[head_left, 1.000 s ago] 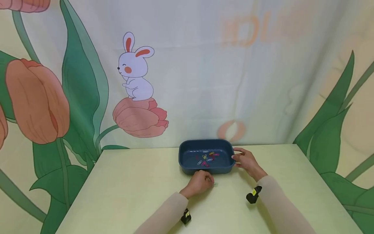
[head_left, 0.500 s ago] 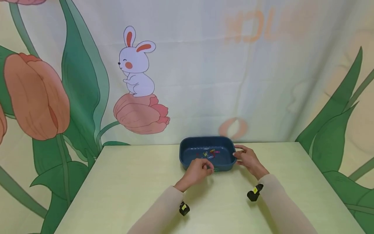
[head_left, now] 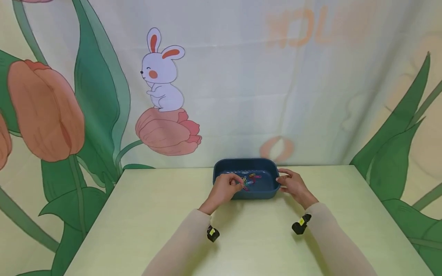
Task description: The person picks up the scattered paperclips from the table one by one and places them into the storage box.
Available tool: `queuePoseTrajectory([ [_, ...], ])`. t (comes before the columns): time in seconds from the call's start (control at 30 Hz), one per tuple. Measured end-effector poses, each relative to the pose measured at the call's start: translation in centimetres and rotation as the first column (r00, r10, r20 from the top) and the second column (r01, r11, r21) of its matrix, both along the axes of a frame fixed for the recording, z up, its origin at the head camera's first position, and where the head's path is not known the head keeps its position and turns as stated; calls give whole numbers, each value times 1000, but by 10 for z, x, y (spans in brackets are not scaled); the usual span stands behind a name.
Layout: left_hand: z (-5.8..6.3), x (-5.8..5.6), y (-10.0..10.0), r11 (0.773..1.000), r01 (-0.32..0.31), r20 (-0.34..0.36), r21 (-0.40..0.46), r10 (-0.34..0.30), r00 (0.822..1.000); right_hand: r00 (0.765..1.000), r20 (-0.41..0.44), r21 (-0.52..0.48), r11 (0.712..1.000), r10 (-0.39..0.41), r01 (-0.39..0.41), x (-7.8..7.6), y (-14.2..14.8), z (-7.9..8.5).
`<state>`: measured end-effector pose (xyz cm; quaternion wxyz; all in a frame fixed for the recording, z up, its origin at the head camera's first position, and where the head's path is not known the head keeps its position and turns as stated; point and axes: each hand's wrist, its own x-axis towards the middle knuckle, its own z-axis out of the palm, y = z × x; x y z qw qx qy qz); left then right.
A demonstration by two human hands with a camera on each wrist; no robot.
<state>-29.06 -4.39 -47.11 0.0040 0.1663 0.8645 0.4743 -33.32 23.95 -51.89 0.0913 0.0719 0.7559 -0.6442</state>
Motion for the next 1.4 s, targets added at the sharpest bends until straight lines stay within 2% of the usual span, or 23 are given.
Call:
queuePoseTrajectory([
  [0.33,1,-15,-4,999,-28,4,32,28,1000,1000,19,9,1000,-5,5,0,1,1],
  [0.57,4,-25,-5,998,-56,-4,32,56,998,1000,-10,2,1000,16,-16,0,0,5],
  [0.73,2,-33,-5,997,-69,11,45,68,998,1000,5,-1,1000,0,0,0,1,2],
  [0.9,-2,-42,-5,991,-128,29,35,127,992,1000,10,-20,1000,9,-9,-2,0,-3],
  [1.07,-3,-51,-4,984,-172,49,50,170,984,1000,3,-23,1000,10,-10,-2,0,-2],
  [1.4,-4,-56,-2,982,-181,113,62,173,978,1000,-1,3,1000,11,-11,-2,1,-4],
])
